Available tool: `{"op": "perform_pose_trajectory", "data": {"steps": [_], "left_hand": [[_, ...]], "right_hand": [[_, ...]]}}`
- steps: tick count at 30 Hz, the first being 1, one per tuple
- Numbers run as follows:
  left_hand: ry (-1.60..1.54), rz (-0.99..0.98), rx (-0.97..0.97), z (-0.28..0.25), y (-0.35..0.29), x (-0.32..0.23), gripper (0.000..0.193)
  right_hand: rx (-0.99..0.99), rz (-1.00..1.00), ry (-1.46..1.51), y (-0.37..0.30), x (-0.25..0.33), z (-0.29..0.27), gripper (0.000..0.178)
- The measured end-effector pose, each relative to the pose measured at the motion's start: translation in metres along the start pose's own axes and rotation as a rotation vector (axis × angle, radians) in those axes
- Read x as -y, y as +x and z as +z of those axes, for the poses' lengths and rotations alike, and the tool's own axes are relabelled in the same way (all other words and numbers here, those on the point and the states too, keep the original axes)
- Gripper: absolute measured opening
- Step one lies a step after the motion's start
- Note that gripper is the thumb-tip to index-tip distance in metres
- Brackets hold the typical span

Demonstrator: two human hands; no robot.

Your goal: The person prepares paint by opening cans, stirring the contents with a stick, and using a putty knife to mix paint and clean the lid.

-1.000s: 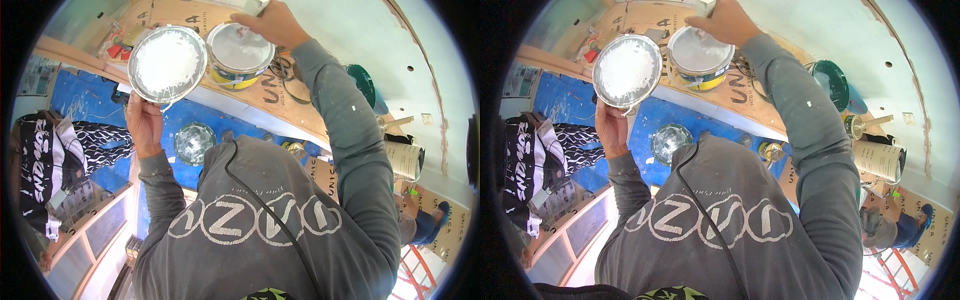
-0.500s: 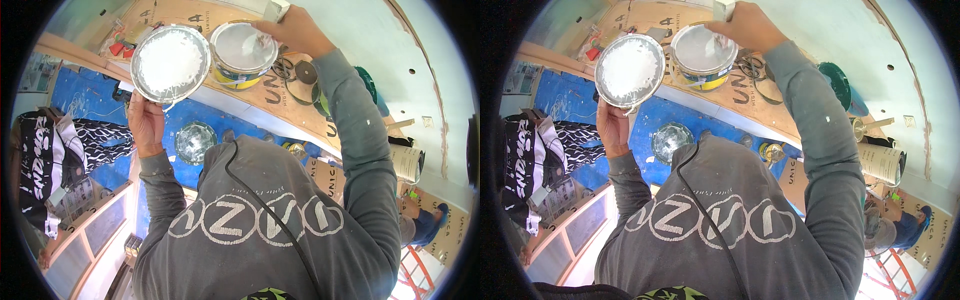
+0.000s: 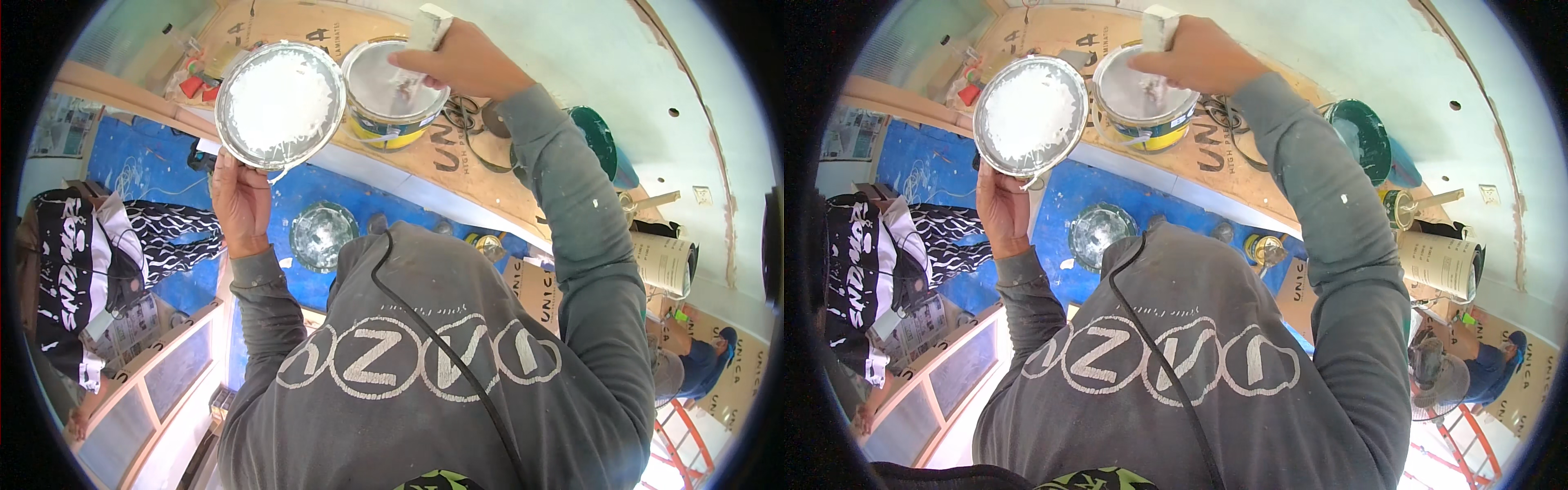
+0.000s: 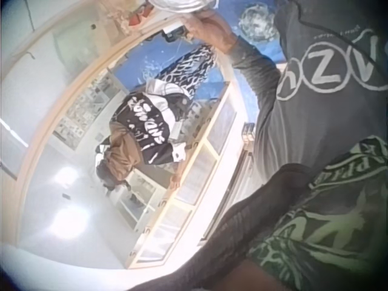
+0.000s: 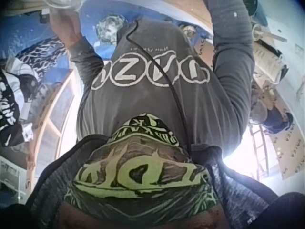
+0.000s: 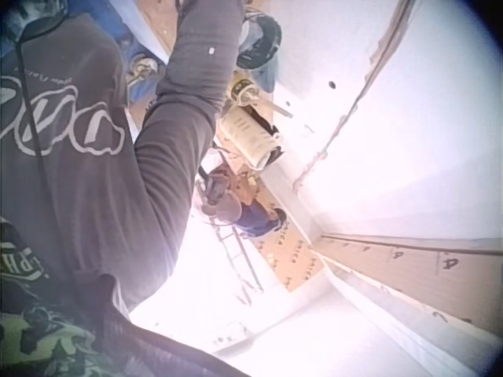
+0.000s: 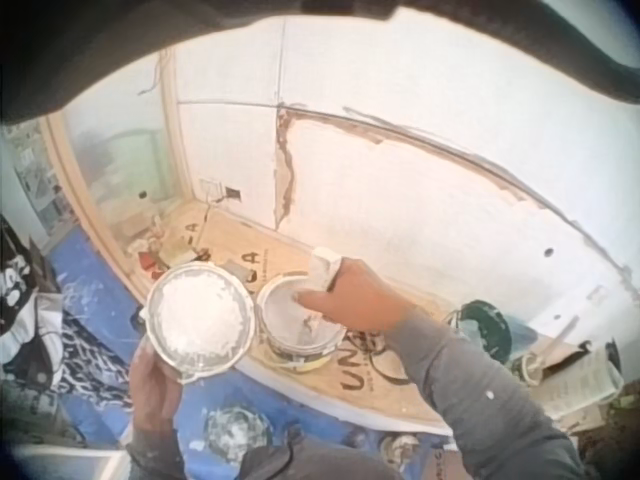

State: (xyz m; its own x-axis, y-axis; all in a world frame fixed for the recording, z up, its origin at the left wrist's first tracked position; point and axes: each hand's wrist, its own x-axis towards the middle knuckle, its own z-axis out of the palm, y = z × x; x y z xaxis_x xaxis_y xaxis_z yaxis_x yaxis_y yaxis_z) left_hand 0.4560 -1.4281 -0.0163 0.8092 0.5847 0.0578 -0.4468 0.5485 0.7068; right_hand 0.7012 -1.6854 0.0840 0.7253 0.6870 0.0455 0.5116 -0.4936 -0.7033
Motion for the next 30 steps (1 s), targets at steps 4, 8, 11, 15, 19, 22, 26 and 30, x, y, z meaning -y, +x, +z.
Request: {"op": "perform_pose_trajectory", "data": {"steps": [4, 8, 11, 15, 19, 22, 26, 30], "left_hand": [[0.012, 0.005, 0.053, 0.000, 0.003, -0.001, 0.036], [0.006, -0.017, 0.097, 0.003, 0.006, 0.002, 0.038], [0.020, -0.027, 0.095, 0.003, 0.007, 0.005, 0.039], [0.061, -0.025, 0.125, -0.012, 0.007, 0.004, 0.044], [0.038, -0.015, 0.087, -0.006, 0.004, 0.003, 0.046], [0.030, -0.011, 0.063, 0.004, 0.001, 0.000, 0.038], [0.055, -0.003, 0.004, 0.019, -0.003, -0.001, 0.037], [0.023, -0.043, 0.127, 0.003, 0.006, 0.007, 0.038]], "right_hand": [[-0.123, -0.030, -0.060, 0.007, 0.006, -0.012, 0.047], [-0.218, -0.062, -0.075, 0.021, 0.002, -0.008, 0.042], [-0.194, -0.131, 0.055, 0.024, 0.003, 0.010, 0.041], [-0.031, -0.084, 0.012, 0.010, 0.004, 0.018, 0.057], [-0.030, -0.076, -0.205, 0.004, -0.007, -0.003, 0.055], [-0.079, -0.063, -0.209, 0.006, -0.001, -0.009, 0.045], [-0.121, -0.137, 0.065, 0.018, 0.017, 0.000, 0.037], [-0.212, -0.198, -0.014, 0.024, -0.008, 0.032, 0.063]]}}
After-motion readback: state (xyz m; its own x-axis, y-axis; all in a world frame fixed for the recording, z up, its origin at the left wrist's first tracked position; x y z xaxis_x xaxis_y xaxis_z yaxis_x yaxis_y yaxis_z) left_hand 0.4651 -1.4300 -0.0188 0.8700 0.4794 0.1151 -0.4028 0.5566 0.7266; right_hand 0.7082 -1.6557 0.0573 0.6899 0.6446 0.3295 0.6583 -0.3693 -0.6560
